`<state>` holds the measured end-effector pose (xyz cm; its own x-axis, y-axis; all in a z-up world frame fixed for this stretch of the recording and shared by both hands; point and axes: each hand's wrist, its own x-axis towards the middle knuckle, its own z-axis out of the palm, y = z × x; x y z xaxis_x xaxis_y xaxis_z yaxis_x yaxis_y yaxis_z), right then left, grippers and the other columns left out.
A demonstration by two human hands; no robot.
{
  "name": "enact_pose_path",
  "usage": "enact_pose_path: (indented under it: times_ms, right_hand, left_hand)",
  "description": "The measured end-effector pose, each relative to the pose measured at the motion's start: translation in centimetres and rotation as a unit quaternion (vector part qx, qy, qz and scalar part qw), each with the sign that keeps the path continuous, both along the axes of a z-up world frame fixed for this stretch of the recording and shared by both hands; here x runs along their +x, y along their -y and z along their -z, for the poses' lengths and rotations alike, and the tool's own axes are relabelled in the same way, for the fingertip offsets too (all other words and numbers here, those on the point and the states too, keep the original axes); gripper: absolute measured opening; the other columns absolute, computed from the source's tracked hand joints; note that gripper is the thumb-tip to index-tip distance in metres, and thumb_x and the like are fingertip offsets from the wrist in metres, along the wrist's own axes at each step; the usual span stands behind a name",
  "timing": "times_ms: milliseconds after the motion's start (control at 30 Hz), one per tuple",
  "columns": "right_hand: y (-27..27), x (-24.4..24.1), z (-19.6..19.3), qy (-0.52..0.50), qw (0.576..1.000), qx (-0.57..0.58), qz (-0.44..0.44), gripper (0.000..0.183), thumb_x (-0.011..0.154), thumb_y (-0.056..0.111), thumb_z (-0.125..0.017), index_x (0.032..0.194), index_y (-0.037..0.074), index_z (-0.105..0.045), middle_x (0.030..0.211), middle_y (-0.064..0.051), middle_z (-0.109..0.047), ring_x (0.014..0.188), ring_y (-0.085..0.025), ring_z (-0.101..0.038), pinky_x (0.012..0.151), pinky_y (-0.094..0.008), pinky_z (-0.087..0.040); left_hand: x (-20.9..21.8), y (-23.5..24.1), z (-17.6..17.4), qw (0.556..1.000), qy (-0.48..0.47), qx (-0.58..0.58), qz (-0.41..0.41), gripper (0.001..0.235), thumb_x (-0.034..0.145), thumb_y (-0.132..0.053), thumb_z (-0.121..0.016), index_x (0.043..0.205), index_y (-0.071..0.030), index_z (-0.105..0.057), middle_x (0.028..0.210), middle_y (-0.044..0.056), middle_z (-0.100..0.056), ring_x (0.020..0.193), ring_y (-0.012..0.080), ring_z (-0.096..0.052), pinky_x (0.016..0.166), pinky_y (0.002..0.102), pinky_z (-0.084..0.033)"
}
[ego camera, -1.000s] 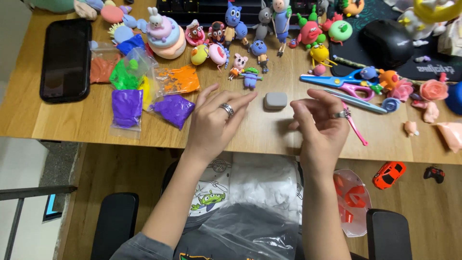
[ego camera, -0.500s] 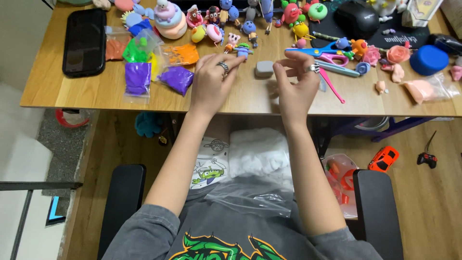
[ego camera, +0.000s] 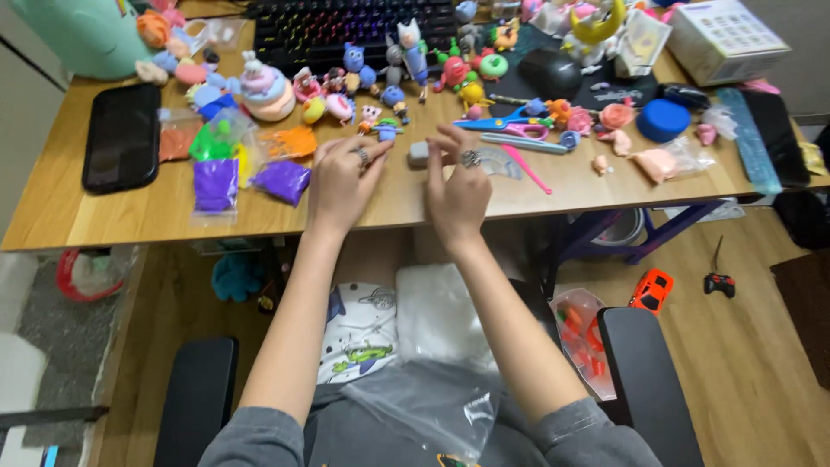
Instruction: Assembling a miniature clay figure by measuring components and placing tiny details with tweezers
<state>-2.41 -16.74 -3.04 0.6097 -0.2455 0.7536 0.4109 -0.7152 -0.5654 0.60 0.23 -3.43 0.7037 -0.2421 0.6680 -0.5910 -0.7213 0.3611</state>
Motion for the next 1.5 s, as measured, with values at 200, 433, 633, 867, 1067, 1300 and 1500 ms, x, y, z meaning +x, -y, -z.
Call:
enact_pose_path:
  times_ms: [200,433,633,867,1067,1300,1500]
  right_hand:
    - [0.4,0.4,1.0,0.023,1.0,0.003,0.017,0.03,0.088,0.024,-0.073,0.113,0.024,-0.055,0.088,0.009,-0.074,0.065,-0.01,-0.069,0.06,-0.025,-0.054]
    - [0.3,0.4,0.9,0.021,0.999,0.003,0.025,0.026,0.091,0.02,-0.07,0.113,0.023,-0.057,0.089,0.008,-0.074,0.066,-0.01,-0.069,0.06,-0.025,-0.054]
    - [0.3,0.6,1.0,0.039,0.999,-0.002,0.024,0.026,0.09,0.028,-0.072,0.109,0.022,-0.056,0.082,0.008,-0.071,0.064,-0.01,-0.068,0.058,-0.025,-0.054]
    - [0.7,0.9,1.3,0.073,0.997,0.015,0.013,0.022,0.088,0.017,-0.071,0.107,0.018,-0.059,0.084,0.004,-0.071,0.064,-0.015,-0.069,0.057,-0.027,-0.054]
    - [0.5,1.1,1.4,0.082,0.996,0.015,0.03,0.02,0.089,0.022,-0.071,0.107,0.02,-0.062,0.083,0.008,-0.071,0.063,-0.009,-0.069,0.06,-0.022,-0.055]
    - [0.4,0.7,0.9,0.056,0.997,0.059,0.015,0.025,0.089,0.02,-0.071,0.11,0.018,-0.058,0.081,0.001,-0.07,0.063,-0.016,-0.07,0.058,-0.029,-0.056]
    - [0.5,0.7,0.7,-0.004,0.997,0.074,0.008,0.027,0.092,0.022,-0.069,0.113,0.019,-0.053,0.085,0.0,-0.073,0.07,-0.019,-0.072,0.063,-0.031,-0.057]
  left_hand:
    - [-0.1,0.2,-0.3,1.0,0.008,-0.018,0.012,0.025,0.089,-0.012,-0.069,0.111,-0.024,-0.075,0.097,-0.005,-0.072,0.094,0.0143,-0.068,0.099,0.032,-0.04]
    - [-0.5,0.3,-1.0,1.0,0.007,-0.019,0.01,0.026,0.09,-0.011,-0.067,0.111,-0.026,-0.074,0.095,-0.007,-0.072,0.091,0.0125,-0.068,0.098,0.032,-0.041]
    - [-0.1,0.6,-1.1,1.0,0.007,-0.027,0.013,0.024,0.089,-0.011,-0.063,0.107,-0.023,-0.074,0.092,-0.002,-0.069,0.09,0.0186,-0.068,0.095,0.034,-0.044]
    - [0.4,0.4,-0.9,0.999,0.035,0.006,0.031,0.023,0.089,-0.005,-0.062,0.106,-0.013,-0.075,0.09,0.008,-0.066,0.087,0.0302,-0.067,0.087,0.04,-0.047]
    - [0.5,0.5,-0.7,0.998,0.044,0.036,0.022,0.024,0.091,-0.006,-0.065,0.107,-0.018,-0.076,0.091,0.003,-0.068,0.085,0.0239,-0.067,0.089,0.036,-0.046]
    - [0.5,0.3,-0.6,0.999,0.034,0.027,0.026,0.024,0.093,-0.007,-0.072,0.113,-0.02,-0.076,0.098,0.0,-0.071,0.092,0.0201,-0.068,0.094,0.034,-0.043]
    - [0.9,0.5,-0.4,0.999,-0.018,-0.012,0.048,0.022,0.091,-0.006,-0.071,0.11,-0.016,-0.076,0.098,0.009,-0.071,0.096,0.0321,-0.067,0.088,0.043,-0.046]
